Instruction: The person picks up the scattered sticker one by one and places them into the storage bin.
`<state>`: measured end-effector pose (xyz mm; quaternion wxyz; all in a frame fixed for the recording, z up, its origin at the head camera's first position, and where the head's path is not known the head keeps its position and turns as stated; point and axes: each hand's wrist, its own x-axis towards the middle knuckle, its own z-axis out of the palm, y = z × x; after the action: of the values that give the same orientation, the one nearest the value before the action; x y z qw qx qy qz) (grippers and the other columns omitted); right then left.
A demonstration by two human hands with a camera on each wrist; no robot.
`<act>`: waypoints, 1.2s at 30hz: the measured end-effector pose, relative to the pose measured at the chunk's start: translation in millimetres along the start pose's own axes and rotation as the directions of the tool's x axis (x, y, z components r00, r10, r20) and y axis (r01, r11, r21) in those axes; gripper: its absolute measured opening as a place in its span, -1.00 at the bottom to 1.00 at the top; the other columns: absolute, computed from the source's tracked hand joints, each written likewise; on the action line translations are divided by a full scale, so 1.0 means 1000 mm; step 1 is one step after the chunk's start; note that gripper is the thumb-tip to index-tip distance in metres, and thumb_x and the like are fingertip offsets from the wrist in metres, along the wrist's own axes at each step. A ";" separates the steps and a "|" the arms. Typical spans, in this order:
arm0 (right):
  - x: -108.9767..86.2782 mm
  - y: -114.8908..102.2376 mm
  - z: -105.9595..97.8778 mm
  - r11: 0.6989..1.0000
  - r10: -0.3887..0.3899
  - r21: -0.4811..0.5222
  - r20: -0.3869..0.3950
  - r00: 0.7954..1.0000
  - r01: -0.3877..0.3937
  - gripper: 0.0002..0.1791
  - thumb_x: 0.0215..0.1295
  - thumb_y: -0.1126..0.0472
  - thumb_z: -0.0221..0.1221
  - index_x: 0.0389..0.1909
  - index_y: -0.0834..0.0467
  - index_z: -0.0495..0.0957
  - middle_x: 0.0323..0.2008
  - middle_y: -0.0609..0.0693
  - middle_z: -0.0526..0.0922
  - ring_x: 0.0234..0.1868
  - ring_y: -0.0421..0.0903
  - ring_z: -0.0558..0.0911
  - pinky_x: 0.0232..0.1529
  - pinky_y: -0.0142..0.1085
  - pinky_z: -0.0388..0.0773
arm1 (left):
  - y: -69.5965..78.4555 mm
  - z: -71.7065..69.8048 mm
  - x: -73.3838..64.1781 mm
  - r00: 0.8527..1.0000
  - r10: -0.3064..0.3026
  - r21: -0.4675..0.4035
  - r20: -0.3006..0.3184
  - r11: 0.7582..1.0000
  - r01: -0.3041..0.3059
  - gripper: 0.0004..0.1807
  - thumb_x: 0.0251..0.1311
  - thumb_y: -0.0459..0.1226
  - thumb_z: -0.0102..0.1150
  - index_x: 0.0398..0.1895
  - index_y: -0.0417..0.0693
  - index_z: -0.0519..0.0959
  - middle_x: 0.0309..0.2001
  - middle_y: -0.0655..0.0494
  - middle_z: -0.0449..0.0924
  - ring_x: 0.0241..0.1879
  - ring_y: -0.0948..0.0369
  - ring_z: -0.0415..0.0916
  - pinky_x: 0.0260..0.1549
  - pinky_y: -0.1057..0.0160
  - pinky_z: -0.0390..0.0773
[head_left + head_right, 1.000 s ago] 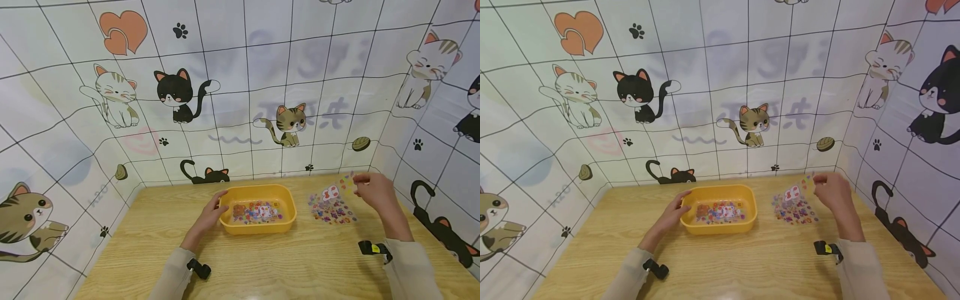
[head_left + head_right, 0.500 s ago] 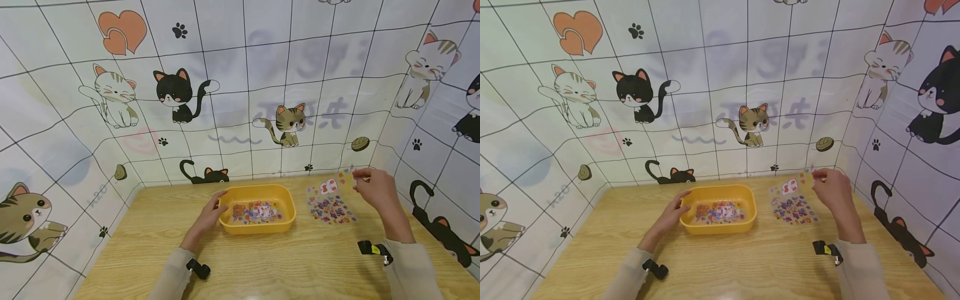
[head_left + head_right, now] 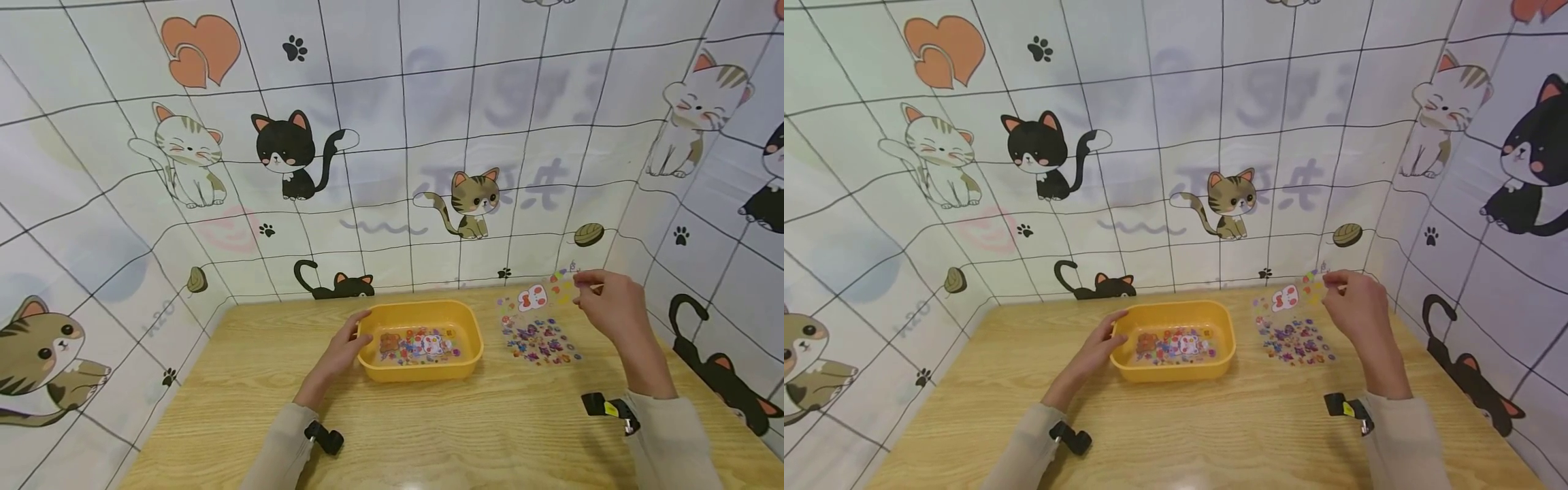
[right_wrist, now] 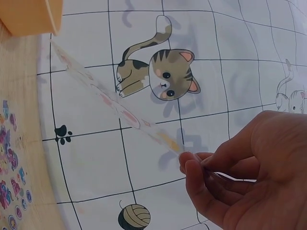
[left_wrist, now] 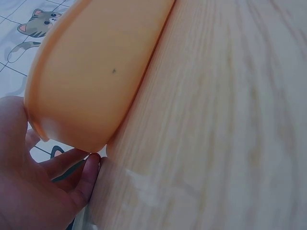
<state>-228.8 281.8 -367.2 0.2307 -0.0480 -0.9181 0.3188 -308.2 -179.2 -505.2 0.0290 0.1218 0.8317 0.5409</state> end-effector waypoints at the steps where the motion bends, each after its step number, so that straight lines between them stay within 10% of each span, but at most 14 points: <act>1: 0.000 -0.001 0.000 1.000 0.000 0.001 -0.001 1.000 0.000 -0.62 0.50 0.30 -0.01 0.14 0.43 0.59 -0.18 0.41 0.76 -0.25 0.26 0.75 -0.63 -0.31 0.36 | 0.000 0.000 0.000 1.000 -0.004 0.000 0.004 1.000 0.004 -0.40 0.49 -0.19 0.09 0.56 0.22 0.29 0.57 -0.10 0.25 0.44 -0.21 0.33 0.38 -0.25 0.37; 14: 0.000 -0.016 -0.001 1.000 -0.009 0.005 0.008 1.000 0.009 -0.60 0.52 0.27 -0.05 0.19 0.35 0.60 -0.23 0.34 0.79 -0.48 -0.21 0.63 -0.68 -0.27 0.29 | 0.002 -0.002 0.001 1.000 -0.001 0.007 -0.001 1.000 0.001 -0.39 0.48 -0.20 0.10 0.56 0.22 0.29 0.57 -0.10 0.26 0.44 -0.19 0.34 0.39 -0.23 0.37; 36: 0.001 -0.045 0.019 0.995 -0.069 0.071 -0.004 0.998 0.070 -0.64 0.49 0.32 0.00 0.13 0.37 0.63 -0.25 0.36 0.78 -0.43 0.04 0.70 -0.68 -0.29 0.29 | 0.002 0.001 -0.001 1.000 0.008 -0.022 -0.010 1.000 -0.008 -0.39 0.49 -0.24 0.10 0.56 0.12 0.30 0.44 -0.23 0.41 0.29 -0.16 0.49 0.25 -0.19 0.51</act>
<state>-235.9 235.5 -352.1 0.2437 -0.0080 -0.9072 0.3429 -306.5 -177.8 -503.7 0.0239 0.1221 0.8253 0.5508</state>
